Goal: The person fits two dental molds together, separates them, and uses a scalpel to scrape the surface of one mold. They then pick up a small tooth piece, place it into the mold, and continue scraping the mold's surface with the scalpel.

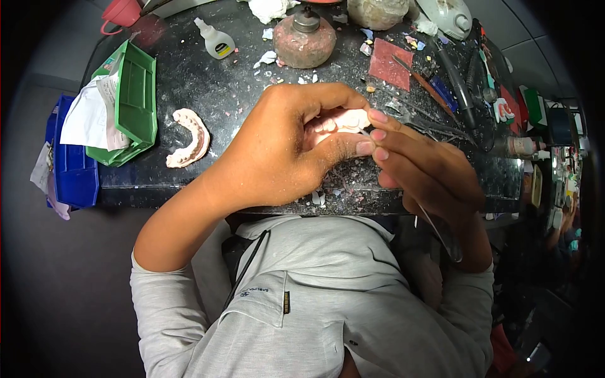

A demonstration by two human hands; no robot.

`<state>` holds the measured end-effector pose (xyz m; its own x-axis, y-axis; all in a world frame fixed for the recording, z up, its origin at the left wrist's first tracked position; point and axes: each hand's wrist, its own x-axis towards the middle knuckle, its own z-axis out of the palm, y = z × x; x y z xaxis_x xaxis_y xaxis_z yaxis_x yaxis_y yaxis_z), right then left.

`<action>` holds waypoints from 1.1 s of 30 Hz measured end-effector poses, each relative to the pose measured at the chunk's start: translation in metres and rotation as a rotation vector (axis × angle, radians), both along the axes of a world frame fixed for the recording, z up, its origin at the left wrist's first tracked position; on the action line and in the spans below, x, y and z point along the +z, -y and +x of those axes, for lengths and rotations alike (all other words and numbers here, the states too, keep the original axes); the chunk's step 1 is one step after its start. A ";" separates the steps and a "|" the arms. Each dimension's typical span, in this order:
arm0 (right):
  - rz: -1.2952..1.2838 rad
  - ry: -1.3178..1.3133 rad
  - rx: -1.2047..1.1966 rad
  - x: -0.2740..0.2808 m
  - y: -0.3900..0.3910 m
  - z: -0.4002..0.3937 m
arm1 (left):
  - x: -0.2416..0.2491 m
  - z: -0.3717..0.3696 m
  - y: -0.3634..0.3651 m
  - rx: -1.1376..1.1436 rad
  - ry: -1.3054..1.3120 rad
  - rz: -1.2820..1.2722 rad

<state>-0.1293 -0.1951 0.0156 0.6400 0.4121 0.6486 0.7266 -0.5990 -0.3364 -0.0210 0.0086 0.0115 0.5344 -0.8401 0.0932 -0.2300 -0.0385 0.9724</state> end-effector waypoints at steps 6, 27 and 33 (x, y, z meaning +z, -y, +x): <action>0.043 -0.004 0.030 -0.003 0.006 0.003 | -0.002 0.000 0.001 -0.006 -0.048 -0.047; 0.134 0.017 0.020 -0.003 0.000 0.006 | -0.001 0.000 0.003 -0.013 -0.139 -0.108; 0.050 0.059 -0.002 -0.003 0.002 0.001 | 0.002 -0.001 0.004 -0.038 -0.200 -0.128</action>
